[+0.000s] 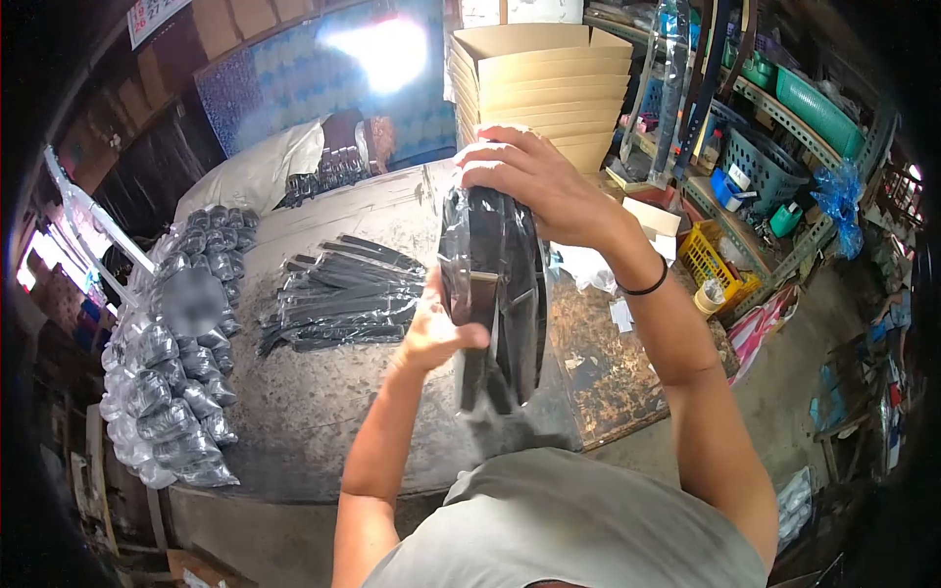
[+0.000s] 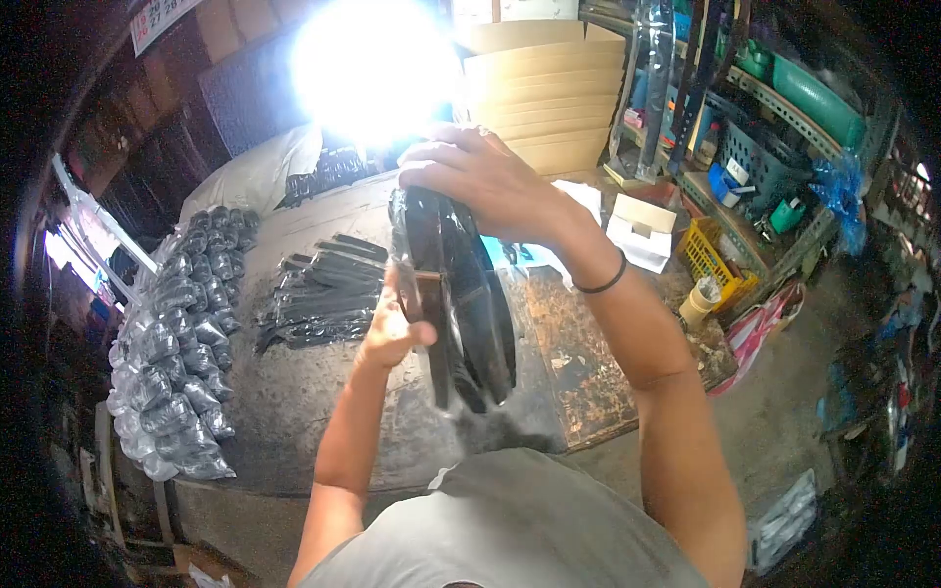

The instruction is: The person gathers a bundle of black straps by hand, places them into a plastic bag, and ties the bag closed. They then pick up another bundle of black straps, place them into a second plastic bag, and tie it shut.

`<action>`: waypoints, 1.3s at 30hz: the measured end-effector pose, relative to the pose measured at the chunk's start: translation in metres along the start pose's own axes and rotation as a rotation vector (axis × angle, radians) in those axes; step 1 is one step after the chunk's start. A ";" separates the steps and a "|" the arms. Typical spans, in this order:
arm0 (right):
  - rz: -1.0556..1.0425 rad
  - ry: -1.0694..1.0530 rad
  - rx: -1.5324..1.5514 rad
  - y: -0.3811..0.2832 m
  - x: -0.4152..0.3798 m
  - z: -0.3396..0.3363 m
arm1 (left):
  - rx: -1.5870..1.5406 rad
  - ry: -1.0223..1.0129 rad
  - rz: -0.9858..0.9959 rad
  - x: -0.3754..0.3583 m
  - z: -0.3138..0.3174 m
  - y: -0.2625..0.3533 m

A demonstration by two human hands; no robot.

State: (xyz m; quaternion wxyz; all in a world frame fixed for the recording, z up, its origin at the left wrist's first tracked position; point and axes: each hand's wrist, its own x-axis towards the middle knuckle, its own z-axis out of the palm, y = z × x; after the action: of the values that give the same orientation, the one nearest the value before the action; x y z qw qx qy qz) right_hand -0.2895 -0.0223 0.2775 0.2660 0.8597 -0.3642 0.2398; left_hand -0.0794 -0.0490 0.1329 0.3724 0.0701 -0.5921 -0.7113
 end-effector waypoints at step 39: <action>0.083 0.232 0.454 0.001 0.014 0.042 | -0.181 -0.068 -0.063 0.009 -0.043 -0.044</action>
State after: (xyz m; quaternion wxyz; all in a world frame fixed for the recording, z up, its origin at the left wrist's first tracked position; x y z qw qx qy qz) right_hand -0.2723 -0.0561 0.2554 0.0961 0.8485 -0.3032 0.4230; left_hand -0.0818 -0.0878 0.0841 0.3343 0.0306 -0.5353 -0.7751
